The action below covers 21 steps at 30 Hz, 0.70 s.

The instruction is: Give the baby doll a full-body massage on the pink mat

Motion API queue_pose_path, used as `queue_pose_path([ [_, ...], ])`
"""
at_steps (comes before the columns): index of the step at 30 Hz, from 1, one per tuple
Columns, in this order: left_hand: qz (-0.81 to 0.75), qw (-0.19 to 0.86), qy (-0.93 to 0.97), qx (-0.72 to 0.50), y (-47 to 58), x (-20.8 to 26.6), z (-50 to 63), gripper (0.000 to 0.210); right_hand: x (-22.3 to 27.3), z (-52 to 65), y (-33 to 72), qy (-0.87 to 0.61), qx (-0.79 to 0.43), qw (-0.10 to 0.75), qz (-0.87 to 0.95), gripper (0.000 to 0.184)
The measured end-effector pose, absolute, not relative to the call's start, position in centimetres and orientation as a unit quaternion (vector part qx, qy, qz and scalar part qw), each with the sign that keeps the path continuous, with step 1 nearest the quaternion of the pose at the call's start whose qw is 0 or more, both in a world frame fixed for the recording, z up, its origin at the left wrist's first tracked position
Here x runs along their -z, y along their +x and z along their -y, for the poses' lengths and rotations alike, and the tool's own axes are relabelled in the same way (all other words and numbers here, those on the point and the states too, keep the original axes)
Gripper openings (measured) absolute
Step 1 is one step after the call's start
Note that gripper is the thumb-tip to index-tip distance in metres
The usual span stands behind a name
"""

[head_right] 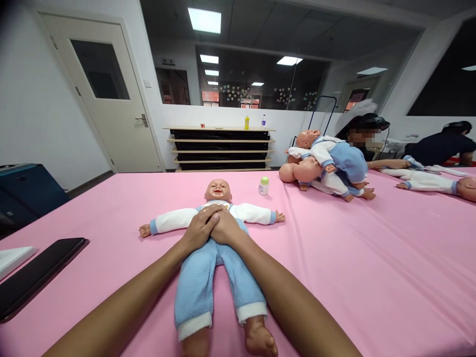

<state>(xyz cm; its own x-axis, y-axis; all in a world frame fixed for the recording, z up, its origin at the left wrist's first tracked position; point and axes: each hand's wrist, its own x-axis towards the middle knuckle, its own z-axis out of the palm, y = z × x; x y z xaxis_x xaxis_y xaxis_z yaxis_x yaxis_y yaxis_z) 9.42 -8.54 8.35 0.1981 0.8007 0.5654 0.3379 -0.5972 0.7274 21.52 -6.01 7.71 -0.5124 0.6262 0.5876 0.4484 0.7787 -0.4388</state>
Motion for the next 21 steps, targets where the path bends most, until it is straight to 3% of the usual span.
queue_pose_path([
  [5, -0.402, 0.273, 0.689, -0.538, 8.7, -6.7, 7.7, 0.038, -7.6, 5.6, 22.4, -0.353, -0.12, 0.352, 0.859, 0.049],
  [13, -0.458, 0.226, 0.695, -0.506, 8.7, -5.5, 6.9, 0.043, -7.3, 4.7, 22.7, -0.437, -0.111, 0.332, 0.829, 0.049],
  [17, -0.423, 0.239, 0.679, -0.551, 9.2, -6.7, 7.9, 0.035, -6.2, 4.3, 23.0, -0.481, -0.11, 0.329, 0.805, 0.055],
  [21, -0.378, 0.263, 0.728, -0.507, 9.9, -8.6, 8.3, 0.015, -5.3, 4.4, 23.1, -0.489, -0.105, 0.361, 0.787, 0.058],
])
